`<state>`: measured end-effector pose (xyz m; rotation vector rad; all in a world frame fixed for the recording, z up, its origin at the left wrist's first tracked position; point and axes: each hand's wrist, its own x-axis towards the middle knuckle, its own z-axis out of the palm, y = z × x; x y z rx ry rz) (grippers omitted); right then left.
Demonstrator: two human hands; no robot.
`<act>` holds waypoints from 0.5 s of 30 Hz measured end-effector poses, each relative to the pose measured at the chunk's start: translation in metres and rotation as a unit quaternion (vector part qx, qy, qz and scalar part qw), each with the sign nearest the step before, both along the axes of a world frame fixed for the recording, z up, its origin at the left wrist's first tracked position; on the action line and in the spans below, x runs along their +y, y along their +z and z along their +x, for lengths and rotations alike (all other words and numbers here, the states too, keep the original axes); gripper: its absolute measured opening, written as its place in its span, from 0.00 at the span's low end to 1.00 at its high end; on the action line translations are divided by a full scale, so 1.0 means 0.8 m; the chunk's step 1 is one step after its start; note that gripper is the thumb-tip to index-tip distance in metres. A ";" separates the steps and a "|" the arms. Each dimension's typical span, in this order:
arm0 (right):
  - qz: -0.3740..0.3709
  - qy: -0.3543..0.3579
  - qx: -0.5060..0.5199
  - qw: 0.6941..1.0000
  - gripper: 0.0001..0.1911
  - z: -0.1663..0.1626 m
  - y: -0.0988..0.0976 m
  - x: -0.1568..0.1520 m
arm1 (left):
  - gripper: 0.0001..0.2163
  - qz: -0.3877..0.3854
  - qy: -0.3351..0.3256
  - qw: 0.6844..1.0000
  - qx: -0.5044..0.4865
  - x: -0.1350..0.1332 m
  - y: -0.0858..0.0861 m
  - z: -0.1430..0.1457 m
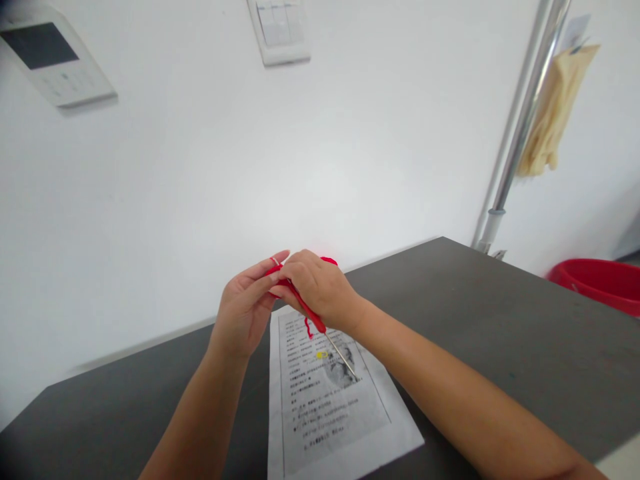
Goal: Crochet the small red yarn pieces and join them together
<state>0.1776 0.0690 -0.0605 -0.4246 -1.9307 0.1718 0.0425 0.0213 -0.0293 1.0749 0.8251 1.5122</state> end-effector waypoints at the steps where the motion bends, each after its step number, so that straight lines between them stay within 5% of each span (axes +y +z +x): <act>1: 0.004 -0.004 -0.001 1.000 0.17 0.000 0.000 0.000 | 0.13 0.005 0.005 1.000 0.017 0.001 -0.001 -0.001; 7: 0.076 -0.023 0.013 0.997 0.15 0.003 0.003 -0.004 | 0.07 0.081 -0.019 0.979 0.186 0.004 0.000 -0.016; 15: 0.238 -0.066 0.044 0.968 0.11 -0.001 0.001 0.000 | 0.14 0.134 -0.013 0.888 0.441 -0.004 0.019 -0.030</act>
